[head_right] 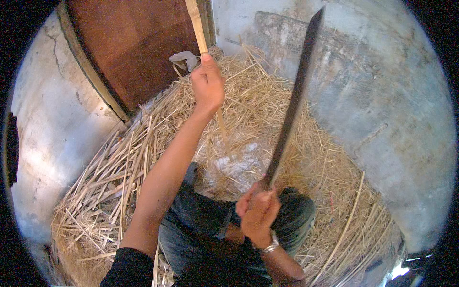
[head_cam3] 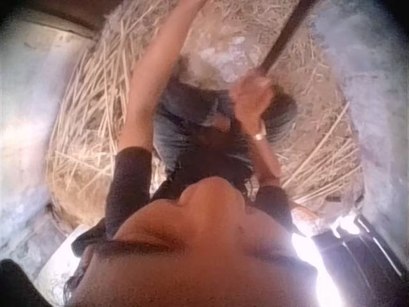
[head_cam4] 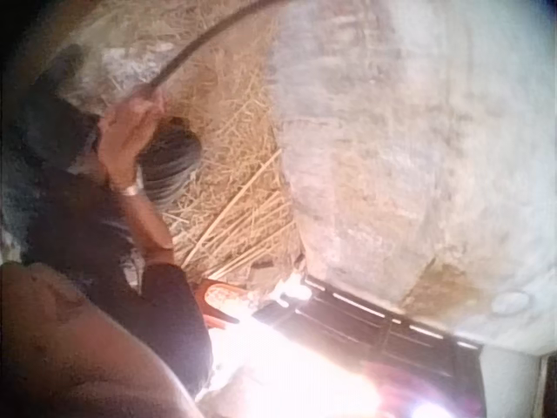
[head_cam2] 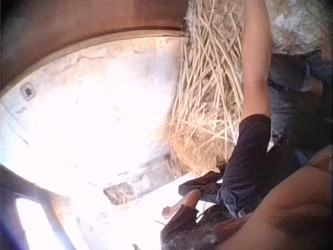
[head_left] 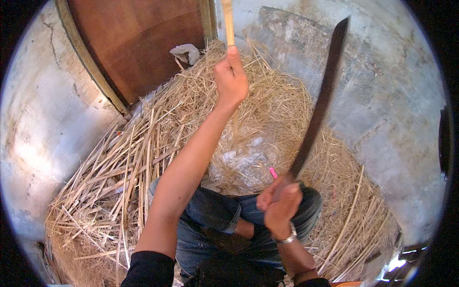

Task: The person sharpens a bamboo stick using a small hand knife while seated and then uses a machete to further shape the end of the stick while sitting on the floor.

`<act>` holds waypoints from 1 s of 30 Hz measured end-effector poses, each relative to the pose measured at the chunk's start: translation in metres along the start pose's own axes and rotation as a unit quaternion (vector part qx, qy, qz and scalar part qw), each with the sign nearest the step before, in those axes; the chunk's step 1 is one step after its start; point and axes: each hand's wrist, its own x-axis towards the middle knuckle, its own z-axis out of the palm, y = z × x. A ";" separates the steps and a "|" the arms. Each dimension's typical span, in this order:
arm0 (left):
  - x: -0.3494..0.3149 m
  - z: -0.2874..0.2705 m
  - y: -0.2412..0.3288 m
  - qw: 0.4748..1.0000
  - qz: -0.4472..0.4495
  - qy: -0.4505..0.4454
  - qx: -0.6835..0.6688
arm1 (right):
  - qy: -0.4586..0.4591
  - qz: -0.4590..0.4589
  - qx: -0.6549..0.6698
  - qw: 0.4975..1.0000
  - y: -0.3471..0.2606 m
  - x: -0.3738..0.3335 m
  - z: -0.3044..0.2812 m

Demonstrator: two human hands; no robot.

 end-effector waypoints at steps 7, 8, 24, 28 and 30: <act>0.000 -0.007 -0.003 0.999 0.024 -0.030 -0.004 | -0.043 0.411 -0.029 0.910 0.065 -0.007 -0.028; -0.003 -0.010 -0.006 0.999 0.016 -0.030 0.003 | 0.002 0.510 0.070 0.857 0.040 -0.001 -0.020; 0.010 0.000 -0.013 1.000 0.000 -0.003 -0.020 | -0.068 0.392 -0.073 0.915 0.087 -0.007 -0.028; 0.011 -0.002 -0.014 1.000 -0.015 -0.001 -0.001 | -0.003 0.359 0.015 0.933 0.007 0.032 0.004; 0.011 -0.003 -0.010 1.000 -0.027 -0.004 -0.004 | 0.005 0.261 -0.009 0.965 -0.002 0.040 0.016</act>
